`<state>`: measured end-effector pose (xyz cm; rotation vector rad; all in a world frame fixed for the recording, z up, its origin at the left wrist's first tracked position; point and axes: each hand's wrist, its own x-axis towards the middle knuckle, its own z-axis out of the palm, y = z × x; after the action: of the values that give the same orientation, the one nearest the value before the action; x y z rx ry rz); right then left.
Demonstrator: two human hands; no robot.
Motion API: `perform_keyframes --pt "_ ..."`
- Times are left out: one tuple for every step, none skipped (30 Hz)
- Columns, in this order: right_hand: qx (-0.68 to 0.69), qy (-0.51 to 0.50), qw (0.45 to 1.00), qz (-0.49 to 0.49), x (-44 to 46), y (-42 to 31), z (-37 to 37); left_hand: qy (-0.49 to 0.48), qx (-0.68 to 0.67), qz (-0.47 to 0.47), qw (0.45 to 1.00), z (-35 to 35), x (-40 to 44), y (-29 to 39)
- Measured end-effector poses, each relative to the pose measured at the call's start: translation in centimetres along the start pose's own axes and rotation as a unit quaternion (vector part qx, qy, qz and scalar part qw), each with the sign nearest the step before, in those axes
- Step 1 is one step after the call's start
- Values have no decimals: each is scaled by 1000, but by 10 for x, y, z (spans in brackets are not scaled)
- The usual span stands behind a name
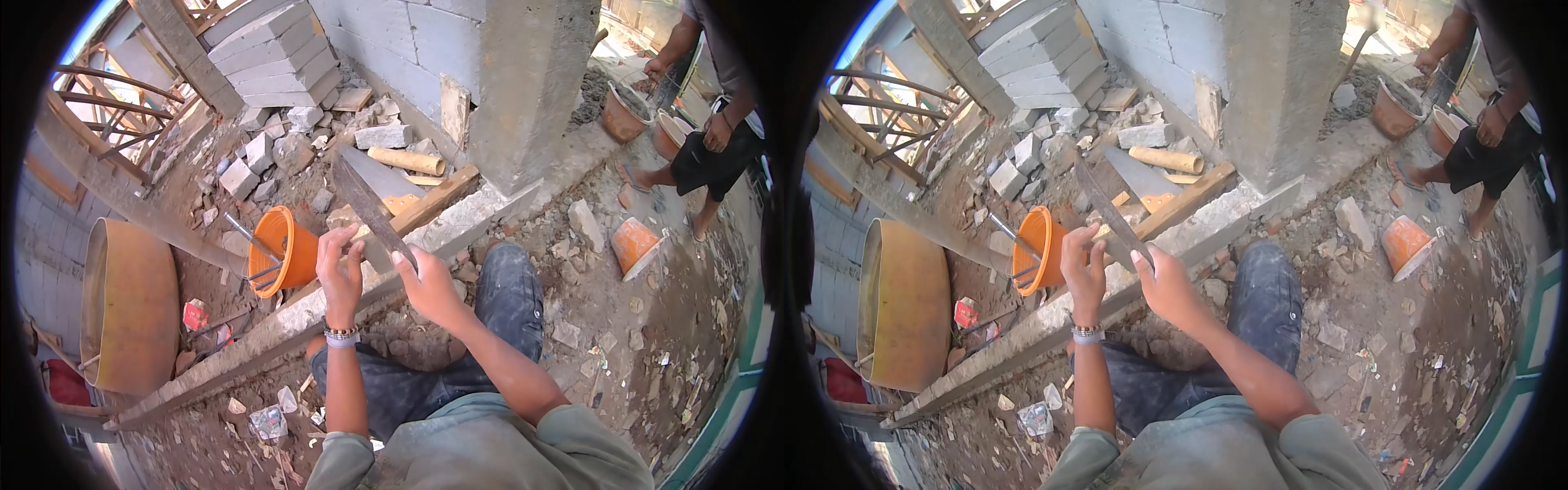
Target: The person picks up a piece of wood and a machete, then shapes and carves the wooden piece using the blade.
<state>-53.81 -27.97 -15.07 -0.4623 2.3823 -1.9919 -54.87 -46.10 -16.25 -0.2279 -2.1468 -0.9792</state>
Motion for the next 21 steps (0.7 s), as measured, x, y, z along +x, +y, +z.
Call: perform_keyframes --pt "-24 -4 1000 1 -2 -8 -3 -2 0 0 1000 0 -1 1" --pt "-33 14 999 -13 -4 -14 -3 -4 2 -2 1000 -2 -2 0" --pt "-42 31 998 -27 -5 -20 -3 -2 -1 -6 1000 -3 -3 -2" --pt "-52 46 997 -40 -6 -28 -4 2 -2 -14 1000 -4 -4 -4" --pt "-39 39 997 -48 -8 -40 -8 5 -3 -23 1000 -5 -8 -5" --pt "-25 33 998 -57 -7 -55 -13 1 -4 -26 1000 -6 -8 -4" --pt "-12 28 997 -66 -6 -67 -18 -3 -4 -27 1000 -7 -6 -1" --pt "-12 10 998 -54 -7 -73 -20 -6 -5 -26 1000 -8 -5 0" --pt "-28 12 998 -49 -6 -70 -17 -5 -2 -26 1000 -8 -5 -1" --pt "-44 15 998 -44 -6 -63 -11 -3 0 -26 1000 -8 -5 -1" --pt "-61 19 997 -40 -7 -52 -6 -1 1 -25 1000 -7 -5 -1" --pt "-88 6 996 -21 -8 -31 0 2 5 -20 1000 -6 -4 -1" --pt "-114 -5 993 -2 -9 -2 8 4 7 -14 1000 -6 -4 0" --pt "-140 -14 990 18 -8 12 11 6 9 -8 1000 -6 -4 1" --pt "-140 -17 990 22 -7 8 9 4 7 -11 1000 -6 -3 0" --pt "-138 -20 990 26 -5 2 6 2 6 -15 1000 -6 -3 -2" --pt "-135 -28 990 35 -7 -1 6 -2 8 -24 1000 -7 -5 -3" --pt "-113 -24 993 30 -8 1 8 0 9 -24 1000 -8 -7 -3" --pt "-94 -20 995 22 -5 5 8 5 10 -23 1000 -7 -6 -3" --pt "-76 -13 997 10 -1 8 9 13 9 -18 1000 -5 -3 -4" --pt "-50 1 999 -7 1 15 11 11 19 -12 1000 -5 -2 -5"
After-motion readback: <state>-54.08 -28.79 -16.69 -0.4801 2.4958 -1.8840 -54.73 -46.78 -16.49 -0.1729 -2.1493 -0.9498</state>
